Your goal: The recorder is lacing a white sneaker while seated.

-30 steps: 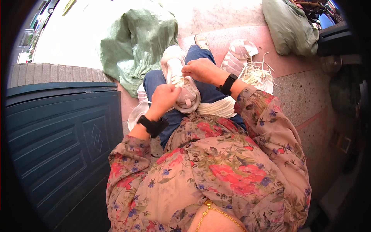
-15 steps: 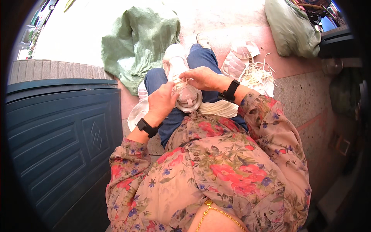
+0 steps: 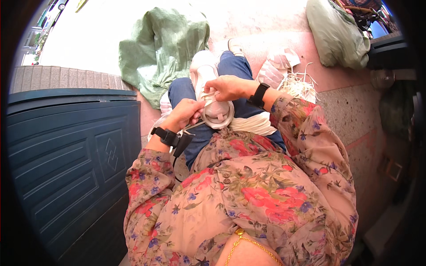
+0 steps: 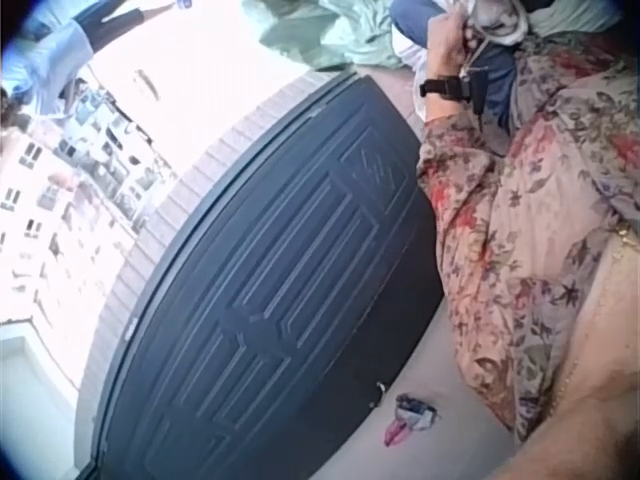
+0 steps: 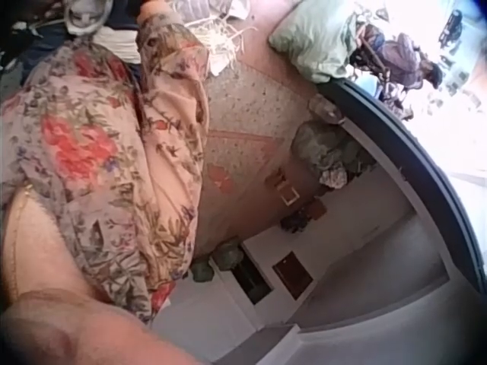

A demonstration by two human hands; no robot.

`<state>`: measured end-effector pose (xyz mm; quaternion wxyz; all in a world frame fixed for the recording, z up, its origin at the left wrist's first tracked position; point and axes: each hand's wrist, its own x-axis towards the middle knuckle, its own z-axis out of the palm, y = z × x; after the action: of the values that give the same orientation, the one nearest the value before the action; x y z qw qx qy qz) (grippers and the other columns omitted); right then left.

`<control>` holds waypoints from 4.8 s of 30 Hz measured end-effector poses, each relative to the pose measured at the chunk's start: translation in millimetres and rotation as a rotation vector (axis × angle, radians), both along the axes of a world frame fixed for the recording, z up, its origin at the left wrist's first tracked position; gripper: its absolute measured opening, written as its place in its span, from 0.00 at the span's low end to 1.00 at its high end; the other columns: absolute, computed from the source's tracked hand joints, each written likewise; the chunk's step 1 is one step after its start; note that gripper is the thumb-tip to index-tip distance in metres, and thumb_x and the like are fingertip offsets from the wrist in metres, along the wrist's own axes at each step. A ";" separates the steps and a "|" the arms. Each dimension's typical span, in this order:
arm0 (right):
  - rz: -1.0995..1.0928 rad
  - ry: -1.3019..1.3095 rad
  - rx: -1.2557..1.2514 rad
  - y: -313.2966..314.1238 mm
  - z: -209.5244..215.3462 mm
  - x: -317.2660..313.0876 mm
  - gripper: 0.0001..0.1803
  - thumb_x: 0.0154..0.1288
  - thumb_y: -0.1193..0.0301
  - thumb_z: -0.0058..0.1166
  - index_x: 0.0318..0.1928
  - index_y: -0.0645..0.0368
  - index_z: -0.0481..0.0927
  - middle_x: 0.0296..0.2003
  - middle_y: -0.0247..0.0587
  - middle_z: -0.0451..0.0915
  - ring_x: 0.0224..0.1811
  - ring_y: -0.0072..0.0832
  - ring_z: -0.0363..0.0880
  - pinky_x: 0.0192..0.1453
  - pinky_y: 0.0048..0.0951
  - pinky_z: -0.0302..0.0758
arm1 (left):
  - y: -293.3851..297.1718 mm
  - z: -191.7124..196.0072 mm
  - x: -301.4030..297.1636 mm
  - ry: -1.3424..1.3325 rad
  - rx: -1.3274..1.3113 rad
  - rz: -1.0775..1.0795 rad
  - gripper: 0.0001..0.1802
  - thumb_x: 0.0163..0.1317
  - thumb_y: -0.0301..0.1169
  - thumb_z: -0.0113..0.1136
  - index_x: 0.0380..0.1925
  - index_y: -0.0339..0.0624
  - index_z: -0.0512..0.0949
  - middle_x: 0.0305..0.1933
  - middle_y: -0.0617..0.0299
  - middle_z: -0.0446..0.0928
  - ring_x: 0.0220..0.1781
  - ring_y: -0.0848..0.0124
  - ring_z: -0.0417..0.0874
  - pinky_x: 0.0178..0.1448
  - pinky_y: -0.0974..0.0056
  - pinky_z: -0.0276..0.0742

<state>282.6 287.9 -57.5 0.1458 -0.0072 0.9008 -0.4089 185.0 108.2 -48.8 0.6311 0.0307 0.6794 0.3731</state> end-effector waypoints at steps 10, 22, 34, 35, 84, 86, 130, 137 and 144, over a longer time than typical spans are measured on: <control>-0.092 0.350 0.330 29.7 36.7 51.0 0.15 0.53 0.69 0.53 0.44 0.54 0.75 0.32 0.46 0.77 0.33 0.43 0.77 0.34 0.38 0.73 | -33.6 41.4 -28.7 -0.214 0.568 -0.058 0.13 0.62 0.37 0.51 0.28 0.37 0.75 0.30 0.58 0.77 0.38 0.68 0.78 0.49 0.64 0.71; -0.288 0.119 -0.055 64.1 59.0 85.8 0.12 0.54 0.70 0.58 0.39 0.63 0.79 0.22 0.35 0.76 0.23 0.20 0.70 0.29 0.20 0.67 | -54.2 18.5 -41.7 -0.253 0.664 0.660 0.15 0.66 0.38 0.42 0.32 0.39 0.73 0.38 0.55 0.77 0.42 0.62 0.77 0.50 0.55 0.71; -0.988 0.766 -1.674 181.3 41.2 206.7 0.14 0.65 0.77 0.43 0.50 0.67 0.66 0.24 0.30 0.67 0.25 0.18 0.65 0.39 0.20 0.69 | -45.0 -45.2 -22.8 1.488 0.191 -0.147 0.20 0.50 0.35 0.60 0.42 0.37 0.71 0.43 0.53 0.71 0.46 0.54 0.69 0.55 0.55 0.61; -1.132 0.821 -1.565 175.4 47.5 201.4 0.15 0.64 0.79 0.42 0.51 0.68 0.64 0.31 0.36 0.71 0.32 0.23 0.70 0.48 0.24 0.69 | -44.1 -38.6 -19.3 1.392 0.173 -0.305 0.16 0.51 0.35 0.60 0.37 0.38 0.73 0.39 0.56 0.73 0.46 0.55 0.70 0.52 0.55 0.62; 0.148 0.549 0.807 -18.6 -5.7 42.0 0.02 0.44 0.71 0.52 0.20 0.52 0.77 0.20 0.32 0.74 0.31 0.26 0.71 0.41 0.31 0.61 | -29.9 -19.1 19.2 1.277 0.315 -0.282 0.06 0.51 0.29 0.56 0.22 0.37 0.77 0.26 0.52 0.76 0.33 0.55 0.73 0.38 0.55 0.69; 0.148 0.460 0.770 -20.8 -2.6 37.8 0.02 0.44 0.71 0.52 0.19 0.51 0.77 0.19 0.32 0.73 0.33 0.26 0.71 0.41 0.32 0.61 | -29.9 -17.0 17.2 1.313 0.331 -0.301 0.06 0.51 0.29 0.55 0.22 0.38 0.76 0.25 0.52 0.75 0.33 0.55 0.74 0.38 0.55 0.69; -0.256 0.538 0.556 -38.0 -18.9 62.8 0.08 0.48 0.74 0.46 0.32 0.62 0.73 0.28 0.41 0.75 0.37 0.35 0.74 0.41 0.33 0.69 | 112.7 9.1 1.7 0.449 0.167 -0.676 0.32 0.49 0.26 0.60 0.55 0.33 0.61 0.22 0.61 0.72 0.13 0.77 0.70 0.13 0.73 0.61; -0.116 0.348 0.883 -39.8 -2.6 49.6 0.05 0.46 0.71 0.48 0.26 0.56 0.76 0.29 0.37 0.72 0.36 0.29 0.68 0.37 0.30 0.61 | 102.9 28.7 -22.1 0.117 0.290 -0.198 0.34 0.48 0.23 0.62 0.56 0.33 0.59 0.24 0.61 0.74 0.15 0.80 0.70 0.15 0.75 0.62; -0.075 0.728 0.554 -25.1 6.2 49.7 0.03 0.47 0.70 0.47 0.24 0.54 0.72 0.26 0.33 0.67 0.33 0.29 0.66 0.38 0.28 0.62 | 88.1 34.0 -29.0 -0.057 0.278 0.049 0.30 0.48 0.21 0.61 0.52 0.35 0.61 0.26 0.63 0.73 0.19 0.79 0.73 0.19 0.75 0.68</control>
<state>332.2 262.8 -51.4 -0.1985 -0.0786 0.9685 -0.1285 156.0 196.4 -14.8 0.6304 0.0908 0.6036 0.4796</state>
